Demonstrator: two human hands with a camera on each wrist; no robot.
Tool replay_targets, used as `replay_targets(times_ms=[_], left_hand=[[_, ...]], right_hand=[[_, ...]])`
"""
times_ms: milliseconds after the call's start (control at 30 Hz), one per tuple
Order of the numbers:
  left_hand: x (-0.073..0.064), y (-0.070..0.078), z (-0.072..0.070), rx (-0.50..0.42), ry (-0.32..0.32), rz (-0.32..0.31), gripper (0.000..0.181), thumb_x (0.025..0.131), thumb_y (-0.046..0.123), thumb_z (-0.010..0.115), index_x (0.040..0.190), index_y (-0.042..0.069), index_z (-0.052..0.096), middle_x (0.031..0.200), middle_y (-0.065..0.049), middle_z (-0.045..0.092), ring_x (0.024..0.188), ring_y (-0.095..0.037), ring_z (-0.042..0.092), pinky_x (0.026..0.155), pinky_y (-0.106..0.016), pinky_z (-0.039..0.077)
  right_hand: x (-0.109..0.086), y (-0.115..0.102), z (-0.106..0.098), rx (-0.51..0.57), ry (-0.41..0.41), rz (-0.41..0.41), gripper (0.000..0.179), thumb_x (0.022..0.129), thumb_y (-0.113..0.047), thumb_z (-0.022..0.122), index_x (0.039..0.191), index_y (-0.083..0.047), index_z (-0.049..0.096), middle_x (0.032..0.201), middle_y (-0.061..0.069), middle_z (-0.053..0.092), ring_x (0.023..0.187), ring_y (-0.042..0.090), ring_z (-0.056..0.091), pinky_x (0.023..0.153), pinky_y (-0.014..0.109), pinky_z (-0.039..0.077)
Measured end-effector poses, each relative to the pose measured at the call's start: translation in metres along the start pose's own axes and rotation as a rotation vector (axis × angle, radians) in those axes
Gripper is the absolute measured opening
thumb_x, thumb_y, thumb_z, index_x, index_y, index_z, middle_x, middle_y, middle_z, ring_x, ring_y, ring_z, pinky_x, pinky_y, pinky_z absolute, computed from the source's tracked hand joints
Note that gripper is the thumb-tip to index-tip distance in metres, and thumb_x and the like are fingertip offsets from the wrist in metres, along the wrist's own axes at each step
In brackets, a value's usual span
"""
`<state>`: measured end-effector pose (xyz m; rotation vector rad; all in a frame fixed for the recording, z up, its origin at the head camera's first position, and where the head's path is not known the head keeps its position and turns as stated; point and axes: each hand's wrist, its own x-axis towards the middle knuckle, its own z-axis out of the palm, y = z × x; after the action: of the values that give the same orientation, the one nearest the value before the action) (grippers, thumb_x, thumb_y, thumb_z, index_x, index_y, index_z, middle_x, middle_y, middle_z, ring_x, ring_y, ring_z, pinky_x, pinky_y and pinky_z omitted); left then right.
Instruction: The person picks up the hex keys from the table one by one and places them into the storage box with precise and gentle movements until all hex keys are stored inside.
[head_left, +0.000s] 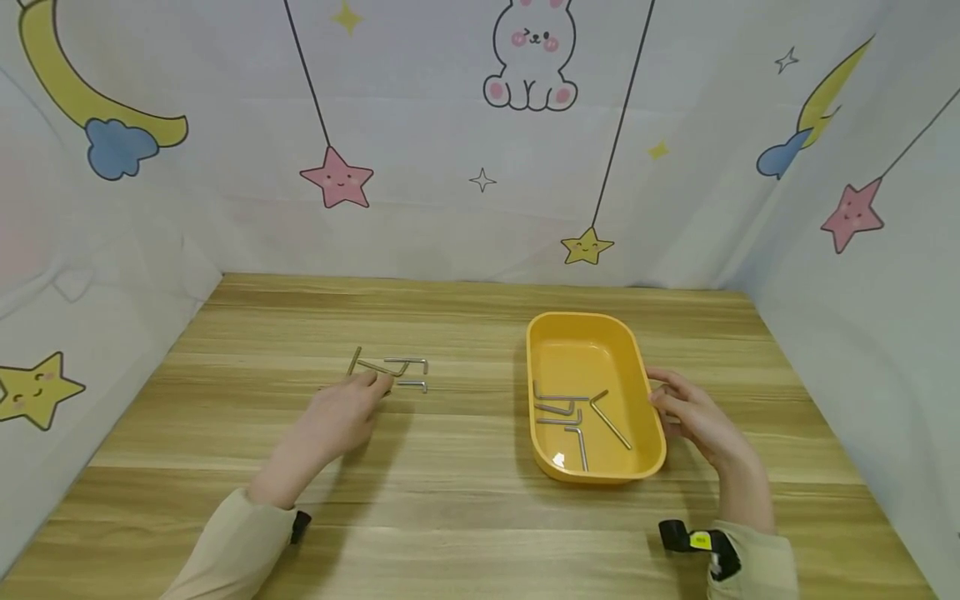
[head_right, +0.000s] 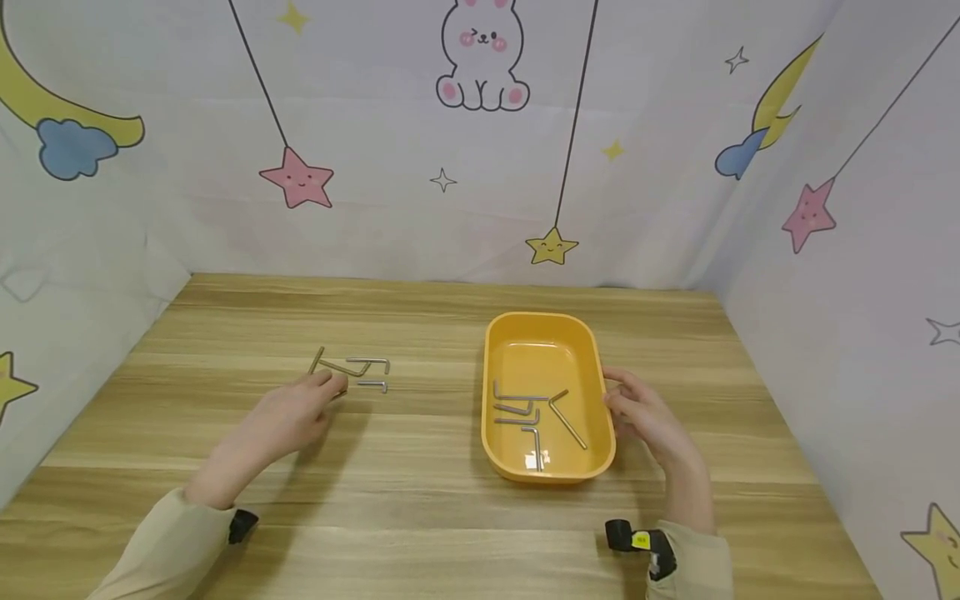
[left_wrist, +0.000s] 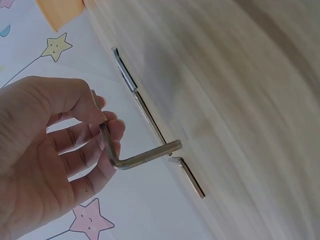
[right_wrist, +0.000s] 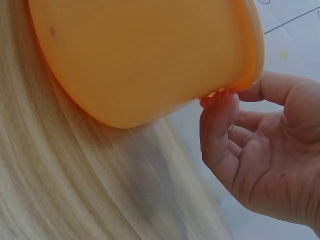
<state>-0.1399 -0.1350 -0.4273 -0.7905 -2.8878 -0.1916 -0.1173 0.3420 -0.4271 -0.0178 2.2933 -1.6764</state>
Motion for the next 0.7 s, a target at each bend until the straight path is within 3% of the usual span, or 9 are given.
replay_targets(times_ms=[133, 433, 700], left_hand=[[0.003, 0.005, 0.000, 0.000, 0.022, 0.026, 0.031, 0.075, -0.005, 0.065, 0.102, 0.010, 0.058, 0.086, -0.003, 0.058, 0.072, -0.021, 0.060, 0.051, -0.029, 0.043], [0.010, 0.017, -0.001, 0.009, 0.080, 0.090, 0.029, 0.073, -0.008, 0.063, 0.095, 0.010, 0.056, 0.079, 0.000, 0.052, 0.058, -0.011, 0.036, 0.048, -0.021, 0.030], [0.016, 0.026, -0.006, 0.009, 0.075, 0.104, 0.031, 0.075, -0.007, 0.063, 0.100, 0.011, 0.056, 0.079, 0.000, 0.051, 0.060, -0.010, 0.039, 0.048, -0.020, 0.029]], right_hand=[[0.000, -0.001, 0.000, 0.005, 0.001, 0.005, 0.059, 0.100, -0.019, 0.046, 0.149, 0.000, 0.021, 0.092, -0.003, 0.055, 0.073, 0.007, 0.055, 0.071, 0.031, 0.056], [0.000, 0.000, 0.000, -0.006, 0.001, 0.004, 0.058, 0.100, -0.020, 0.046, 0.149, 0.000, 0.023, 0.092, -0.003, 0.056, 0.073, 0.006, 0.054, 0.072, 0.030, 0.056], [-0.001, -0.001, 0.000, 0.005, -0.005, 0.002, 0.058, 0.100, -0.020, 0.046, 0.149, 0.001, 0.022, 0.092, -0.002, 0.055, 0.072, 0.007, 0.052, 0.071, 0.030, 0.056]])
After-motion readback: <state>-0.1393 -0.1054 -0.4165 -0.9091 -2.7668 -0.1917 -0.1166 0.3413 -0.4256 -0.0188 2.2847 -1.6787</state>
